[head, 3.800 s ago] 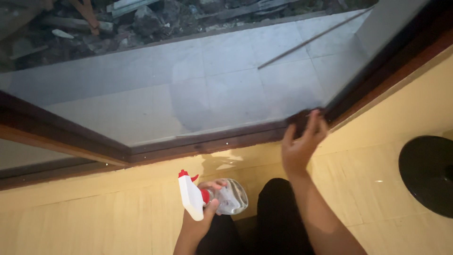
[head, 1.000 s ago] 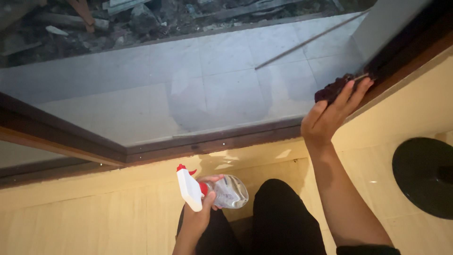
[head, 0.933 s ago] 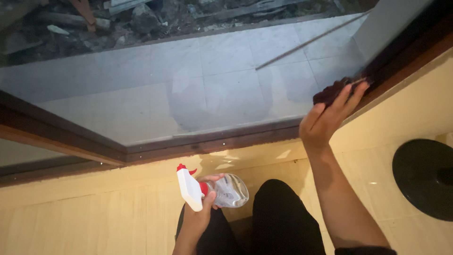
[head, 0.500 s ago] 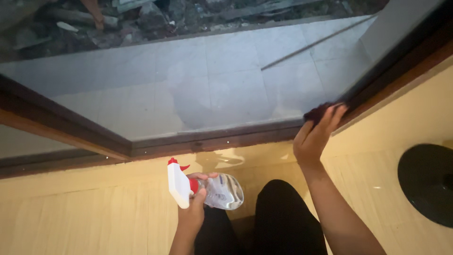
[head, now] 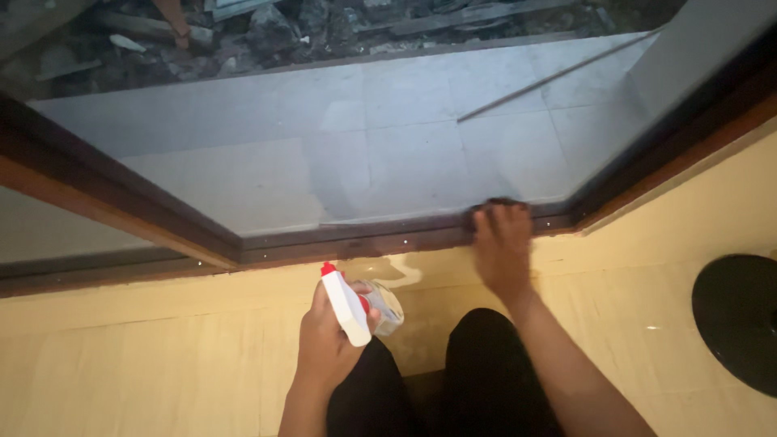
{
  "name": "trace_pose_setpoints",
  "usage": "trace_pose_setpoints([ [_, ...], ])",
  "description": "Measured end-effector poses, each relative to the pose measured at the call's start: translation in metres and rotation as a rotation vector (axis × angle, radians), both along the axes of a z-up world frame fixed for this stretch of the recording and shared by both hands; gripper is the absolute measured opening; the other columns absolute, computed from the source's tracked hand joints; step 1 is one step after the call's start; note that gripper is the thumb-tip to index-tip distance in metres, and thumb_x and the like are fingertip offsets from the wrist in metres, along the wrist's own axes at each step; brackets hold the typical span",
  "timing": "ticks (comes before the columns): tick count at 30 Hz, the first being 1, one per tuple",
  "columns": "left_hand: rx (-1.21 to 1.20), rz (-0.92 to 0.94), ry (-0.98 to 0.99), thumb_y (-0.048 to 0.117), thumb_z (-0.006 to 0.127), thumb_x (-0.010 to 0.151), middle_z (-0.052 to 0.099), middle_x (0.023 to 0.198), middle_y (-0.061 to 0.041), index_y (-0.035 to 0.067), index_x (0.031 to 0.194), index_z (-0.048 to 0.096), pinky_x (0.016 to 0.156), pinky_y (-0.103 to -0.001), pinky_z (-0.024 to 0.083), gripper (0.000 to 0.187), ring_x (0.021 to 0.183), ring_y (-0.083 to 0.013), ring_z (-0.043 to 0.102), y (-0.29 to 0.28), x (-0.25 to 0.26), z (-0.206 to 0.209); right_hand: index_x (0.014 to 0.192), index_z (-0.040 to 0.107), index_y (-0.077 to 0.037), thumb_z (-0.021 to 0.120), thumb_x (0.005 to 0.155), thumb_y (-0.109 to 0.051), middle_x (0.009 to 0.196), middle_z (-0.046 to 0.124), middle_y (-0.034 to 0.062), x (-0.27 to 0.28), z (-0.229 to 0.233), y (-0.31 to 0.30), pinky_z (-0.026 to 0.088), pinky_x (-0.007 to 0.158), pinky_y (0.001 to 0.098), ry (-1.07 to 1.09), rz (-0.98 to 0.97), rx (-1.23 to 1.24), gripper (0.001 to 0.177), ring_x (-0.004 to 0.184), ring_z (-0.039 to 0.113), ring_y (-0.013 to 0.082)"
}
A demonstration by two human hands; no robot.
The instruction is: The person cleans a glass window pane and its wooden frame using a spray bottle and a cloth.
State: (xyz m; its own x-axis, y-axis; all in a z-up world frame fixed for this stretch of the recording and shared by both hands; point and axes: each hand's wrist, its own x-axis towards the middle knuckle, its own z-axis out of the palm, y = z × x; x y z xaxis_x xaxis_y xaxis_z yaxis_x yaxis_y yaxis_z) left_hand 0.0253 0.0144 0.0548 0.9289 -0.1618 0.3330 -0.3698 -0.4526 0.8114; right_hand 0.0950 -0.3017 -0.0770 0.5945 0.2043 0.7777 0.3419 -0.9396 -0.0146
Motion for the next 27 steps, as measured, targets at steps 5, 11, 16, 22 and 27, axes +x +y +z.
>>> trace_pose_setpoints([
  [5,-0.057,0.030,-0.100,0.012,0.069,0.088,0.068,0.107,-0.014,-0.001,0.116,0.057,0.095,-0.041,0.049,0.034,0.104,-0.0320,0.066,0.010,-0.007,-0.020,0.168,0.016,-0.004,0.043,0.115,-0.006,0.175,0.006,0.0222,0.011,0.035,-0.033,0.015,0.133,0.0554,-0.138,-0.175,0.356,0.060,0.163,0.008,0.0416],
  [11,-0.434,0.014,0.128,0.005,0.058,0.097,0.066,0.106,-0.013,0.000,0.112,0.057,0.117,-0.044,0.038,0.016,0.112,-0.0244,0.067,0.015,-0.012,-0.067,0.173,0.007,-0.010,0.037,0.114,-0.005,0.175,-0.004,0.0114,0.043,0.104,-0.049,0.004,0.134,0.0446,-0.313,-0.184,0.459,0.066,0.161,0.000,0.0289],
  [16,-0.826,0.013,0.235,0.001,0.055,0.096,0.061,0.099,-0.013,0.001,0.109,0.056,0.100,-0.043,0.050,0.013,0.101,-0.0242,0.062,0.019,-0.017,-0.089,0.172,0.004,-0.012,0.039,0.112,-0.003,0.174,-0.006,0.0084,0.045,0.096,-0.060,0.005,0.134,0.0450,-0.304,-0.185,0.421,0.070,0.163,-0.001,0.0275],
  [22,-0.862,0.020,0.224,-0.004,0.054,0.094,0.060,0.096,-0.013,0.000,0.105,0.056,0.093,-0.042,0.051,0.012,0.094,-0.0235,0.061,0.019,-0.018,-0.090,0.166,0.008,0.003,0.038,0.116,-0.014,0.173,-0.001,0.0284,0.006,0.022,-0.026,0.012,0.135,0.0544,-0.057,-0.228,0.504,0.061,0.162,0.006,0.0453],
  [27,-0.816,0.023,0.243,-0.006,0.054,0.092,0.061,0.093,-0.012,0.000,0.104,0.056,0.091,-0.041,0.052,0.014,0.091,-0.0231,0.062,0.020,-0.018,-0.089,0.165,0.009,0.006,0.035,0.117,-0.017,0.172,-0.001,0.0307,0.003,0.027,-0.020,0.012,0.137,0.0562,-0.011,-0.216,0.528,0.060,0.164,0.006,0.0479],
])
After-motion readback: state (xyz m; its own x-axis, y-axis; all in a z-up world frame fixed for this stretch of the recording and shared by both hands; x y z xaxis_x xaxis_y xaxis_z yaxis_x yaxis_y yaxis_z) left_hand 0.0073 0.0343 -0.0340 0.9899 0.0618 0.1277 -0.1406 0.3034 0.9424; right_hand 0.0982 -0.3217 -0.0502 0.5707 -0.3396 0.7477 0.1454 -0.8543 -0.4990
